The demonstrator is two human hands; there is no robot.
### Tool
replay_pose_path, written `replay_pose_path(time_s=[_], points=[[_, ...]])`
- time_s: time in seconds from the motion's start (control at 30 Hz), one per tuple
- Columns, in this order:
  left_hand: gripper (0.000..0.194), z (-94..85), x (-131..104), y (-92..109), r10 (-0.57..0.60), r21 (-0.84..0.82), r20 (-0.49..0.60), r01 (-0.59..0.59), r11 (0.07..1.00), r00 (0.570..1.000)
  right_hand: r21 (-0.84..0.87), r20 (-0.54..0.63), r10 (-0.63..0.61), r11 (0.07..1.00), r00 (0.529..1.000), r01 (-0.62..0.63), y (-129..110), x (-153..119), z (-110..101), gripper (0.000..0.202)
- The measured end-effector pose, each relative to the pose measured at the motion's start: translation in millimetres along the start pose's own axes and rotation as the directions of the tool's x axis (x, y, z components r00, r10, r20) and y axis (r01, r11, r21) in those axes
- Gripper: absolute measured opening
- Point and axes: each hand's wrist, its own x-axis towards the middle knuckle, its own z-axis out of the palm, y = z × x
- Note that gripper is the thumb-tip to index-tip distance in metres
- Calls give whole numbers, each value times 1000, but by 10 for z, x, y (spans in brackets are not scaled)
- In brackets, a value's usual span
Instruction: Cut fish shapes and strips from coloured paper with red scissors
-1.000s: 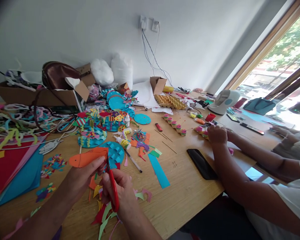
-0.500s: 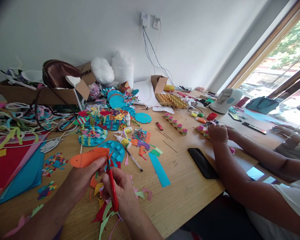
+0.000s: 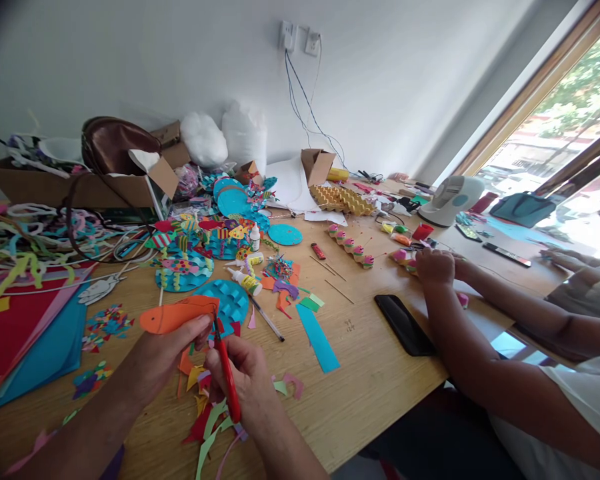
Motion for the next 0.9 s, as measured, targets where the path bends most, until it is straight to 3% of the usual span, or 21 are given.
replay_pose_path(time_s=[0.57,0.9], points=[[24,-123,17,-37,2,-25,237,4,1000,971,14,22,73,997,997,-74,12,-34,-54,43],[29,-142,46,9,-32,-4,287,35,999,957,-61,55,74,996,996,-70,21,-44,-141,38]])
